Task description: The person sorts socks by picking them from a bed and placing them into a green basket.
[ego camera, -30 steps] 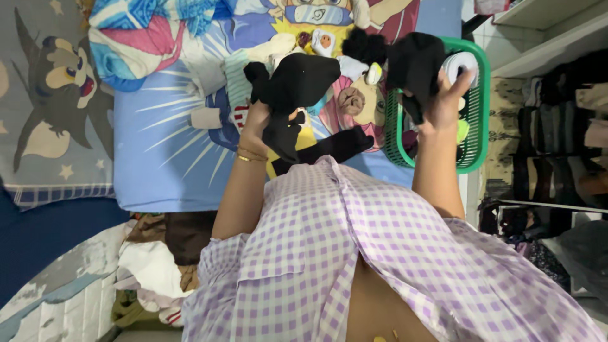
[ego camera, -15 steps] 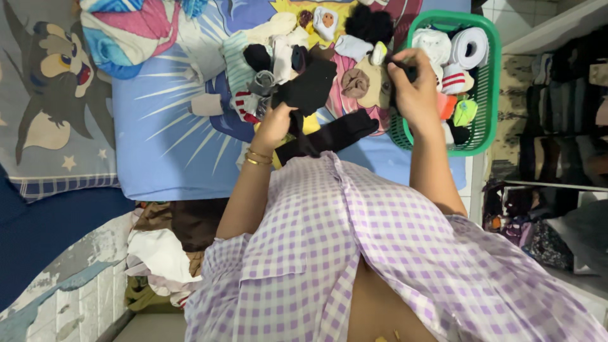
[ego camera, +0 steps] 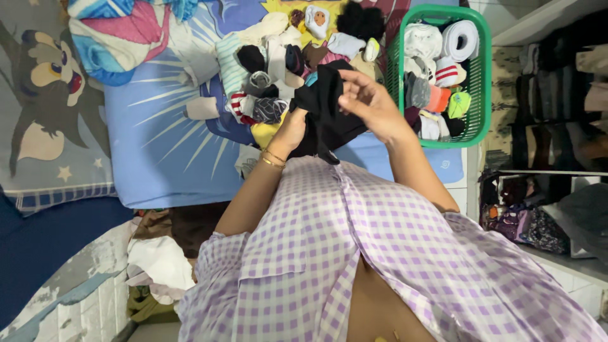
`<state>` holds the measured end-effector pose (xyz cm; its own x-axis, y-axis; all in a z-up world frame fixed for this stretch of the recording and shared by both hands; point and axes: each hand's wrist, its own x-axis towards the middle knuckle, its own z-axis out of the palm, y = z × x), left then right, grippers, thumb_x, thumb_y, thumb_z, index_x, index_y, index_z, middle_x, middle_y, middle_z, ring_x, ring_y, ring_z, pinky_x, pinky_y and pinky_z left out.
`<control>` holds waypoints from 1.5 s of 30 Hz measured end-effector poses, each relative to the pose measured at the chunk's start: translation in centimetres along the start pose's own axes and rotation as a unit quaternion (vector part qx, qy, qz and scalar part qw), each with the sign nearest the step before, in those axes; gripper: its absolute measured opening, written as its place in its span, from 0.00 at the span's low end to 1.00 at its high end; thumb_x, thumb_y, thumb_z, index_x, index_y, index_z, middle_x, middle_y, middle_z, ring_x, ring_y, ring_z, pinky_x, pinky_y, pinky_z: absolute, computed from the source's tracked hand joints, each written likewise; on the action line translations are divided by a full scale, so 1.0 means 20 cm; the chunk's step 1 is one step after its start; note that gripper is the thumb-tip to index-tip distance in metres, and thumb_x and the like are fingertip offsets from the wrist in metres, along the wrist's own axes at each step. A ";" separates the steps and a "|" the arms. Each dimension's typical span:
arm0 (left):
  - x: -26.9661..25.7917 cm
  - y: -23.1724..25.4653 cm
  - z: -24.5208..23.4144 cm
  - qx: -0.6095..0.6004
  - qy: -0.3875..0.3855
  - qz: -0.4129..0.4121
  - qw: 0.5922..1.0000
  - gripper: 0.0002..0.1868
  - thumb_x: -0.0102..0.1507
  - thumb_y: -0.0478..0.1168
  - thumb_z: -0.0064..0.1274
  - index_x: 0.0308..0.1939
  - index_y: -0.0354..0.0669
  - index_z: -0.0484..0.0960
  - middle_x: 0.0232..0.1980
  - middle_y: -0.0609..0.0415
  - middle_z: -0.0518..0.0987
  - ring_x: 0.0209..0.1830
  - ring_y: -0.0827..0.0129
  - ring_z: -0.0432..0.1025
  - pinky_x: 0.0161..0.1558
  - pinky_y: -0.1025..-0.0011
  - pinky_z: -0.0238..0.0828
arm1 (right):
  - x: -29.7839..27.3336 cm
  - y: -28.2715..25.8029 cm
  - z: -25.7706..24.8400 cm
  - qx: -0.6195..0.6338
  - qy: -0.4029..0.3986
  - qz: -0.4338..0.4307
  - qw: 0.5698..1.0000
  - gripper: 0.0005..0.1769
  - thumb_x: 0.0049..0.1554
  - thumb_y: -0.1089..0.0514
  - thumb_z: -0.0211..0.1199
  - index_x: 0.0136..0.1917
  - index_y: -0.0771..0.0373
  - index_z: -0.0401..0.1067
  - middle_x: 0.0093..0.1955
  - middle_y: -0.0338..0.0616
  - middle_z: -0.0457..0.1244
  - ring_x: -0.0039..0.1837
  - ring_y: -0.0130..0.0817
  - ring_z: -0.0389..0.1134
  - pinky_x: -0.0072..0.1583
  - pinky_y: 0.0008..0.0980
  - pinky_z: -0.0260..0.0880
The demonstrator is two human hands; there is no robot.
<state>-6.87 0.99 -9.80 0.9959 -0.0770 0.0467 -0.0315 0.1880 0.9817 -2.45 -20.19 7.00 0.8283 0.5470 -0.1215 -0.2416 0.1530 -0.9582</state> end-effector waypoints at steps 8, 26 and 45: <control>0.08 -0.36 -0.06 -0.279 0.011 -0.114 0.953 0.13 0.73 0.35 0.41 0.51 0.32 0.81 0.51 0.52 0.80 0.52 0.69 0.72 0.57 0.72 0.68 | 0.02 0.00 -0.24 0.176 0.138 -0.038 0.974 0.17 0.54 0.61 0.53 0.57 0.64 0.71 0.54 0.39 0.67 0.57 0.32 0.68 0.60 0.28 0.70; 0.11 -0.17 -0.09 -0.430 0.024 -0.062 0.900 0.21 0.74 0.41 0.39 0.65 0.31 0.75 0.63 0.43 0.78 0.61 0.57 0.75 0.65 0.58 0.73 | 0.16 -0.06 -0.09 0.102 0.145 0.033 0.984 0.26 0.54 0.65 0.66 0.65 0.60 0.67 0.57 0.38 0.68 0.59 0.27 0.71 0.62 0.28 0.72; 0.25 -0.27 -0.25 0.433 0.196 -0.067 0.877 0.54 0.59 0.54 0.72 0.77 0.36 0.55 0.75 0.30 0.60 0.77 0.39 0.51 0.75 0.46 0.43 | 0.08 0.39 -0.85 -0.674 0.141 -0.110 0.717 0.14 0.56 0.59 0.73 0.53 0.62 0.74 0.53 0.59 0.67 0.57 0.57 0.69 0.59 0.50 0.68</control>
<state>-1.33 4.42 -15.74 0.9427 0.3330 0.0192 0.2053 -0.6245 0.7536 5.56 -32.22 -5.13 0.8864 0.4150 0.2051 0.4614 -0.8278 -0.3190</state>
